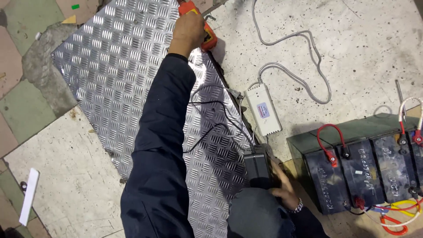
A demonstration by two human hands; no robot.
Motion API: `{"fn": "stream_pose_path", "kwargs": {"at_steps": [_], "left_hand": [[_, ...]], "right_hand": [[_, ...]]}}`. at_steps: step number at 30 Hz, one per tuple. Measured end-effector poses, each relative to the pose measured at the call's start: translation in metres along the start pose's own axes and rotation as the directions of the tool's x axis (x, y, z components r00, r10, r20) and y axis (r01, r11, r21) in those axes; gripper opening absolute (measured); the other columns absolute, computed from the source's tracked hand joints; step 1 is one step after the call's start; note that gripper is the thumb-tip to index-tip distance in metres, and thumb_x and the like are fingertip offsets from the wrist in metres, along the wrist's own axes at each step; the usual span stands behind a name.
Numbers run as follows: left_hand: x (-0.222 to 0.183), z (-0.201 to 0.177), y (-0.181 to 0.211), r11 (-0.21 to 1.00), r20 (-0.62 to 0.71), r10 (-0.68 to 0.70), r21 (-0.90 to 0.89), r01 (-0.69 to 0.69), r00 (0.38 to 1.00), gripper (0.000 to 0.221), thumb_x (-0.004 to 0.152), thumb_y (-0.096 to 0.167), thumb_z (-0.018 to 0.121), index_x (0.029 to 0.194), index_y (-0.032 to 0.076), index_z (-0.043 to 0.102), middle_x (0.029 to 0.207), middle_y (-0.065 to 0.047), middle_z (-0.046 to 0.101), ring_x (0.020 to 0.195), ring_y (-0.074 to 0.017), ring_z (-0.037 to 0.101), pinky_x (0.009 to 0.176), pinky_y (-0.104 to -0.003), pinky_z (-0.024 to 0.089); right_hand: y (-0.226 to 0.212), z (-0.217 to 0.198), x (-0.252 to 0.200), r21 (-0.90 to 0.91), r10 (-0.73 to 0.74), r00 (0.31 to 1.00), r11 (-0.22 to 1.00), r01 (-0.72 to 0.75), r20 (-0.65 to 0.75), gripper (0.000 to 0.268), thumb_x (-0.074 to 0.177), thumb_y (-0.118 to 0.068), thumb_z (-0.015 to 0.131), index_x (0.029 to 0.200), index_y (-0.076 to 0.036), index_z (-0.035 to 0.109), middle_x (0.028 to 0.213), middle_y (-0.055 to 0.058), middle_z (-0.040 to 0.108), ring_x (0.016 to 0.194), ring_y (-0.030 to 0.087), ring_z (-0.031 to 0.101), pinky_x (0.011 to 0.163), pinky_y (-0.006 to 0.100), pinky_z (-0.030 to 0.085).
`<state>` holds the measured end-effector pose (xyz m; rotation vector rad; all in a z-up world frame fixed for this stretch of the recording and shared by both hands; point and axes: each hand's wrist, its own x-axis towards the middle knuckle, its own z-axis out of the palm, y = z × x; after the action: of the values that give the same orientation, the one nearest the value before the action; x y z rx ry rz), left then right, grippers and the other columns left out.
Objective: Connecting wires to battery terminals using a screwdriver and stripping insulation with scissors
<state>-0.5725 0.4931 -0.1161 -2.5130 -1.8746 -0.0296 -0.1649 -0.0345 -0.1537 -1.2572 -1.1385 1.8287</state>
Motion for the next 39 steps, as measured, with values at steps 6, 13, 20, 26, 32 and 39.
{"fn": "stream_pose_path", "kwargs": {"at_steps": [6, 13, 20, 26, 32, 39], "left_hand": [[-0.007, -0.009, 0.026, 0.968, 0.043, 0.178, 0.173, -0.183, 0.983, 0.015, 0.085, 0.015, 0.065, 0.083, 0.007, 0.077, 0.08, -0.015, 0.074, 0.063, -0.0356, 0.071, 0.057, -0.045, 0.057], [-0.024, 0.025, 0.011, 0.986, -0.07, 0.159, 0.07, -0.154, 0.985, 0.007, 0.084, 0.013, 0.068, 0.081, 0.009, 0.071, 0.073, -0.012, 0.069, 0.056, -0.0303, 0.066, 0.053, -0.042, 0.055], [-0.027, 0.025, 0.014, 0.994, -0.052, 0.042, 0.104, -0.037, 0.998, 0.014, 0.082, 0.025, 0.075, 0.083, 0.011, 0.074, 0.079, -0.012, 0.07, 0.061, -0.0348, 0.067, 0.058, -0.045, 0.055], [-0.144, -0.09, 0.119, 0.992, -0.378, -0.099, -0.108, 0.063, 0.921, 0.054, 0.084, 0.033, 0.093, 0.126, 0.014, 0.066, 0.119, -0.012, 0.066, 0.111, -0.0343, 0.059, 0.102, -0.056, 0.031], [-0.358, -0.147, 0.268, 0.106, 0.617, -0.541, -0.624, 0.775, 0.571, 0.086, 0.093, 0.053, 0.06, 0.157, 0.004, 0.03, 0.153, -0.035, 0.041, 0.14, -0.0569, 0.039, 0.117, -0.066, 0.031], [-0.412, -0.126, 0.306, -0.421, 0.575, -0.535, -0.817, 0.394, 0.619, 0.088, 0.08, 0.035, 0.085, 0.148, -0.001, 0.041, 0.133, -0.027, 0.05, 0.122, -0.0386, 0.054, 0.098, -0.049, 0.048]], "right_hand": [[-0.034, 0.014, 0.017, 0.002, 0.129, 0.992, 0.992, -0.129, -0.005, 0.118, 0.05, -0.004, 0.07, 0.158, -0.002, 0.024, 0.169, 0.017, 0.024, 0.156, 0.03, 0.023, 0.124, 0.047, 0.017], [-0.014, 0.016, 0.031, 0.113, 0.227, 0.973, 0.969, -0.22, -0.05, 0.12, 0.052, 0.009, 0.08, 0.159, -0.001, 0.025, 0.169, 0.018, 0.025, 0.157, 0.031, 0.018, 0.124, 0.045, 0.011], [-0.145, 0.059, 0.06, 0.145, 0.134, 0.979, 0.983, -0.112, -0.152, 0.11, 0.058, 0.007, 0.066, 0.159, -0.003, 0.022, 0.162, 0.021, 0.035, 0.144, 0.034, 0.039, 0.098, 0.046, 0.054], [-0.146, 0.063, 0.046, -0.151, -0.098, 0.969, 0.986, 0.065, -0.226, 0.113, 0.058, -0.019, 0.09, 0.153, 0.001, 0.033, 0.148, 0.022, 0.052, 0.131, 0.034, 0.055, 0.113, 0.041, 0.04], [-0.153, 0.058, 0.028, -0.316, -0.054, 0.968, 0.949, -0.028, -0.246, 0.128, 0.057, -0.045, 0.1, 0.159, -0.014, 0.03, 0.154, 0.024, 0.045, 0.143, 0.038, 0.043, 0.12, 0.051, 0.033], [-0.085, 0.032, 0.016, 0.059, 0.112, 0.991, 0.991, -0.117, 0.068, 0.073, 0.103, -0.051, 0.054, 0.154, -0.001, 0.041, 0.16, 0.024, 0.036, 0.149, 0.041, 0.031, 0.124, 0.055, 0.024]]}}
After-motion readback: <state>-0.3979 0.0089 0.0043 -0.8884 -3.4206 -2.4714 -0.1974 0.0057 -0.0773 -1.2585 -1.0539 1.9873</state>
